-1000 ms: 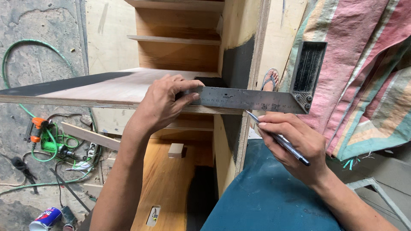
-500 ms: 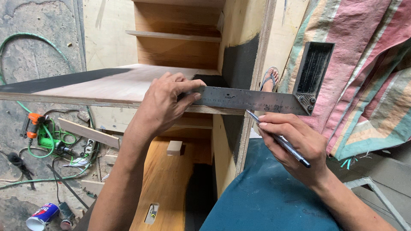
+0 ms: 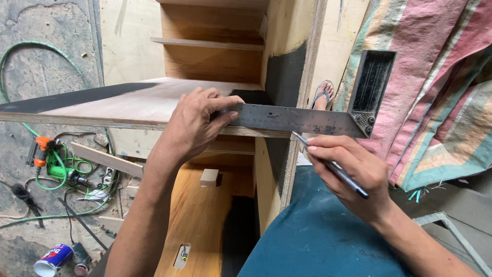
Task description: The person uses a square and a pen to measure and mark lines on a wooden structure. They hold the square against the edges of the wood and draw precise marks with the pen.
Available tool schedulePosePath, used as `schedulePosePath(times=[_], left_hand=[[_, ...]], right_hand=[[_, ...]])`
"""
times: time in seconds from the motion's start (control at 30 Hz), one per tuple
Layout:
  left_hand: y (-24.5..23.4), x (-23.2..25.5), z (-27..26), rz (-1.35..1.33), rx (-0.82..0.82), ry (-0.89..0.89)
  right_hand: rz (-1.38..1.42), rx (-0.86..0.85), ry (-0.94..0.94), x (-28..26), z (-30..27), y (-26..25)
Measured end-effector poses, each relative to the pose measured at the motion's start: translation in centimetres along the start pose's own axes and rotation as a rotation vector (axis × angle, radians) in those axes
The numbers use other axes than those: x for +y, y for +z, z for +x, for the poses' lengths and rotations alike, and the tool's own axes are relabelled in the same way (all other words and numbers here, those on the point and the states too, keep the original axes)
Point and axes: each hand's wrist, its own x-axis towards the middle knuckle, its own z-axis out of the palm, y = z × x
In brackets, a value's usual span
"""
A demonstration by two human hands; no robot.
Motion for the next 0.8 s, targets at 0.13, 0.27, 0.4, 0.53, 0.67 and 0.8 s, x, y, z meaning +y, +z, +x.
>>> schedulePosePath(times=[0.13,0.27,0.4,0.53,0.67,0.8], left_hand=[[0.0,0.2,-0.1,0.000,0.006,-0.028],[-0.1,-0.6,0.3,-0.077,0.050,0.094],[-1.1,-0.3,-0.9,0.066,0.168,0.090],[-4.6,5.9,-5.6,0.068,0.306,-0.050],[-5.6,10.7,-9.2,0.159,0.325,-0.169],[-3.2,12.8,-10.1,0.198,0.519,-0.339]], right_hand=[[0.024,-0.010,-0.003,-0.5,0.0,-0.3],[0.049,0.133,0.083,-0.8,-1.5,-3.5],[-0.114,0.405,0.279,0.5,-2.2,-6.3],[-0.175,0.213,0.192,3.1,0.5,-9.0],[0.078,-0.104,0.333,6.9,2.5,-8.9],[0.024,-0.349,0.566,6.8,3.2,-7.3]])
